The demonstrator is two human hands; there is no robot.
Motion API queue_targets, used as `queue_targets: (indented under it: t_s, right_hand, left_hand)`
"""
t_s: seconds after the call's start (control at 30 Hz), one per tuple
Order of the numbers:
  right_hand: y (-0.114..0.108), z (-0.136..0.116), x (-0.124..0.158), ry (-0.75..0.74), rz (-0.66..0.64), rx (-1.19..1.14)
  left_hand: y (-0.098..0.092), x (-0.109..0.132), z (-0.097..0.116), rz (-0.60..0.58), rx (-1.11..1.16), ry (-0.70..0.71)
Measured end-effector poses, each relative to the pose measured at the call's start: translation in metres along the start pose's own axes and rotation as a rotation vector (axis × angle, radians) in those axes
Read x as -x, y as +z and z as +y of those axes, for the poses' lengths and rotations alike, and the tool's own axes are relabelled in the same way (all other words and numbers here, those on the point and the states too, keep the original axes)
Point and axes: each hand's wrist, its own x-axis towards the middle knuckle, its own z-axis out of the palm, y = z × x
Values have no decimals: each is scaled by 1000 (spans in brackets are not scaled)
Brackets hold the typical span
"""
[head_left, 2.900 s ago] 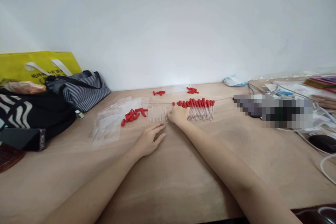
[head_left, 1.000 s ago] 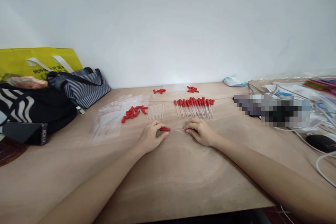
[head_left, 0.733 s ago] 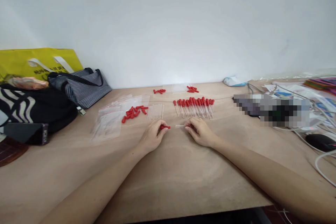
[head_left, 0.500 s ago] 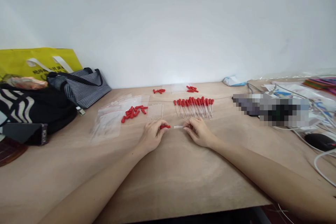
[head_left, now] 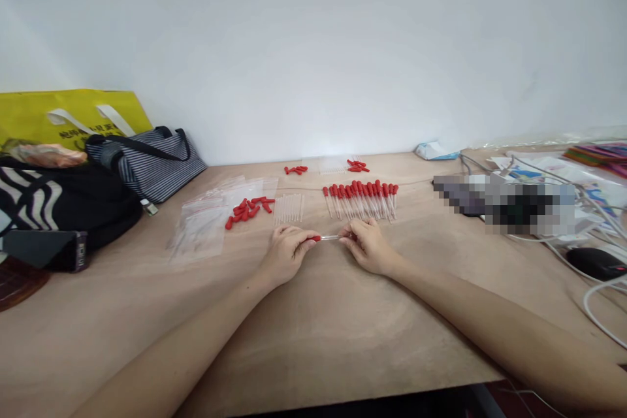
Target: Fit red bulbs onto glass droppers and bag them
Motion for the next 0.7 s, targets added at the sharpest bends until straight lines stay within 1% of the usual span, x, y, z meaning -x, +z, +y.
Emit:
queue_targets:
  t_s: [0.37, 0.53, 0.7]
  right_hand:
    - [-1, 1, 0, -52, -5, 18]
    - [-1, 1, 0, -78, -8, 20]
    - [-2, 1, 1, -103, -14, 8]
  left_hand:
    - [-2, -1, 7, -19, 187, -11]
    - [-2, 0, 8, -17, 158, -17]
    - [-2, 1, 8, -8, 116, 27]
